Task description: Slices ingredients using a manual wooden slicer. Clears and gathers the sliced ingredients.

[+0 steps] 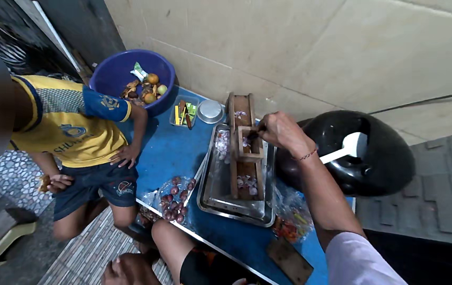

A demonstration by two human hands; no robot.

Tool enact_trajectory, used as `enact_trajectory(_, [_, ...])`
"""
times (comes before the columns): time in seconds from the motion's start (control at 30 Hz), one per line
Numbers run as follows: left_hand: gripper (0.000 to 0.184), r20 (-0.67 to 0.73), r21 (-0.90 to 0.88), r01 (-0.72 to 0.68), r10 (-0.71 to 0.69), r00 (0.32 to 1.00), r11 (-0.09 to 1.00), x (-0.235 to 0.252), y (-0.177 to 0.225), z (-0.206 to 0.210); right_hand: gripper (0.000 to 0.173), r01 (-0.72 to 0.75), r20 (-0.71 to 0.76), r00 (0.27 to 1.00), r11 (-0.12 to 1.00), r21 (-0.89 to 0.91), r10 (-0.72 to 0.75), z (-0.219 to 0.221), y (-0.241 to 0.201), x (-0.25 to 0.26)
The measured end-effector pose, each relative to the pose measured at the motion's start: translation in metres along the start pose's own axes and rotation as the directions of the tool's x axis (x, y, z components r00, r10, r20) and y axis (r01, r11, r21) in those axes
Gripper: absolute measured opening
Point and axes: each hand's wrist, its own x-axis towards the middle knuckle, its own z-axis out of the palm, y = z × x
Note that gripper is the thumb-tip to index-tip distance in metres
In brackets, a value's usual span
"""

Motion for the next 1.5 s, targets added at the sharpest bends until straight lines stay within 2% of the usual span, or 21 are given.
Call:
enact_trajectory(0.07, [0.064,0.002,-0.006,-0.002,0.002,1.000,1.000,0.000,0.001,0.000,0.007,0.025,-0.043,0.999,0.999,0.025,-0.023,0.010,0.001,-0.002])
enact_trajectory(0.2, [0.065,-0.004,0.012,-0.004,0.004,1.000,1.000,-0.001,-0.001,0.001,0.005,-0.006,0.030,1.000,1.000,0.017,0.006,0.016,-0.003,0.003])
enact_trajectory(0.3, [0.063,-0.012,-0.023,-0.010,0.010,1.000,1.000,0.001,-0.002,0.002,0.005,-0.012,0.033,0.999,1.000,0.017,0.012,0.013,0.001,-0.001])
enact_trajectory(0.5, [0.063,-0.017,-0.016,-0.015,0.015,1.000,1.000,0.002,-0.006,0.005,0.008,0.018,-0.049,0.999,0.997,0.076,-0.014,0.004,0.002,-0.009])
enact_trajectory(0.7, [0.063,0.001,-0.064,-0.014,0.014,1.000,0.998,-0.003,0.001,-0.004,0.006,0.003,0.004,1.000,0.999,0.041,-0.003,0.026,0.000,-0.002])
enact_trajectory(0.97, [0.064,-0.001,-0.044,-0.017,0.016,1.000,0.999,0.000,-0.003,0.000,0.007,0.003,0.077,0.997,0.998,0.061,-0.008,0.035,0.007,-0.001])
enact_trajectory(1.07, [0.064,-0.015,-0.054,-0.026,0.025,1.000,0.998,-0.003,-0.002,-0.001,0.007,0.028,0.025,0.999,0.997,0.070,-0.030,0.038,0.007,-0.005])
enact_trajectory(1.23, [0.063,-0.010,-0.068,-0.012,0.011,1.000,0.998,-0.004,0.000,-0.004,0.008,-0.058,-0.039,0.997,0.996,0.062,0.061,0.015,-0.004,-0.019])
enact_trajectory(1.37, [0.062,-0.017,-0.083,-0.016,0.015,1.000,0.996,-0.004,0.000,-0.002,0.007,0.024,-0.127,0.992,0.997,0.078,-0.014,0.011,-0.002,-0.022])
enact_trajectory(1.5, [0.063,-0.017,-0.071,-0.022,0.021,1.000,0.997,-0.003,-0.001,-0.003,0.007,0.080,-0.095,0.993,0.993,0.088,-0.071,0.029,0.001,-0.012])
